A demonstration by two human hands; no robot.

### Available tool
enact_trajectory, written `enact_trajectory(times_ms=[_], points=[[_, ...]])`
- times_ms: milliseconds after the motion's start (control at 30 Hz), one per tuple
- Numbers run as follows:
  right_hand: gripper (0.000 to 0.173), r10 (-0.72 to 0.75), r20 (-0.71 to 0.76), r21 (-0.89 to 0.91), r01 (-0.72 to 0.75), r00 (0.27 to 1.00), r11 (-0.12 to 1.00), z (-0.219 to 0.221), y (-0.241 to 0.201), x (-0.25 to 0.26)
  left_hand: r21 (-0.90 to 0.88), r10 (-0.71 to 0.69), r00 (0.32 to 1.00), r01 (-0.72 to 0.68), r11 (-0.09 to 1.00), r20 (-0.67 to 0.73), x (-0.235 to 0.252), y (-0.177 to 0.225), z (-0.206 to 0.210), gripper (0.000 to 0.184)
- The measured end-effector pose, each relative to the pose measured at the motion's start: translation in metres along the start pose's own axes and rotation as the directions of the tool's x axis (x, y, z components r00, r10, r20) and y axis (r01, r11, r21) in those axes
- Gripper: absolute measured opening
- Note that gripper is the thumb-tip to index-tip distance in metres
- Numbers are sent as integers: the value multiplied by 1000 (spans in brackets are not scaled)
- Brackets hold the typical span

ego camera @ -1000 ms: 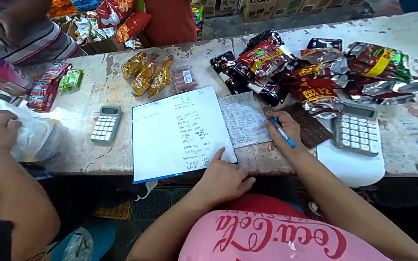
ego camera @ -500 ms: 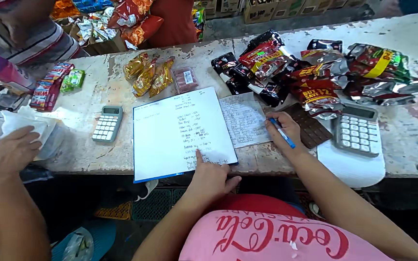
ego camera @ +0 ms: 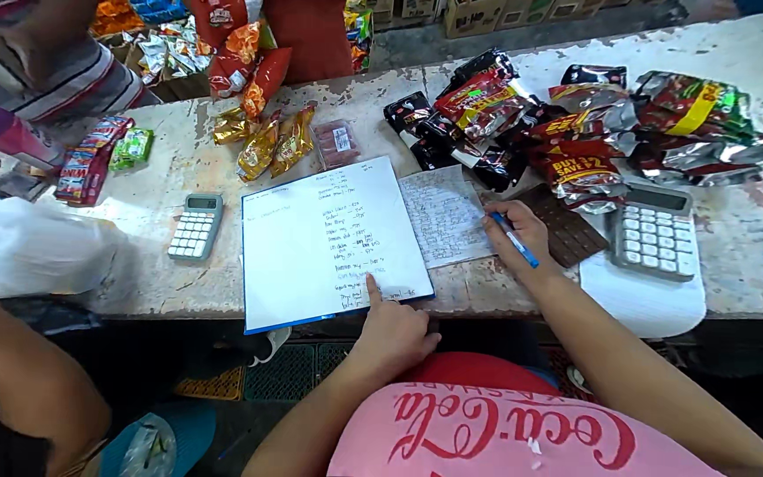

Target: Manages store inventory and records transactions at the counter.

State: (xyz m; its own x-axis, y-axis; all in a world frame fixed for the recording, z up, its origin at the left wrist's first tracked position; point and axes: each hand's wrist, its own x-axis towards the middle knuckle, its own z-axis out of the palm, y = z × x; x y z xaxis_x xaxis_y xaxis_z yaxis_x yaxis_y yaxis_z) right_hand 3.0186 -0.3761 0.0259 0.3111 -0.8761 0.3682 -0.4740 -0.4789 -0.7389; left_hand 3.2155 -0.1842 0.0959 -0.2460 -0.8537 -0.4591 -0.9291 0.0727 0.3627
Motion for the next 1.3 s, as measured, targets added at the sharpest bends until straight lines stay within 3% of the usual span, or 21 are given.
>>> enact_trajectory(times_ms=[333,467,600,733,1300], points=[[24,1,0,4,-1,1000,1000,3,-4,1,53,-36,996,32,998,77,3,2,1,53],[33,50,-46,127,-44,998,991,-2,-6,-4,73,-53,996,48,996,74,4,4,3,55],[37,-28,69,207,14,997,978,-12,-14,-25,87,-61,996,55,995,72,5,4,2,56],[35,-151,132,145,131,980,981,-10,-14,-54,84,-59,995,52,995,84,5,4,2,54],[31,-189,163,-38,198,968,980,-7,-15,-60,27,-54,993,52,998,102,5,4,-2,50]])
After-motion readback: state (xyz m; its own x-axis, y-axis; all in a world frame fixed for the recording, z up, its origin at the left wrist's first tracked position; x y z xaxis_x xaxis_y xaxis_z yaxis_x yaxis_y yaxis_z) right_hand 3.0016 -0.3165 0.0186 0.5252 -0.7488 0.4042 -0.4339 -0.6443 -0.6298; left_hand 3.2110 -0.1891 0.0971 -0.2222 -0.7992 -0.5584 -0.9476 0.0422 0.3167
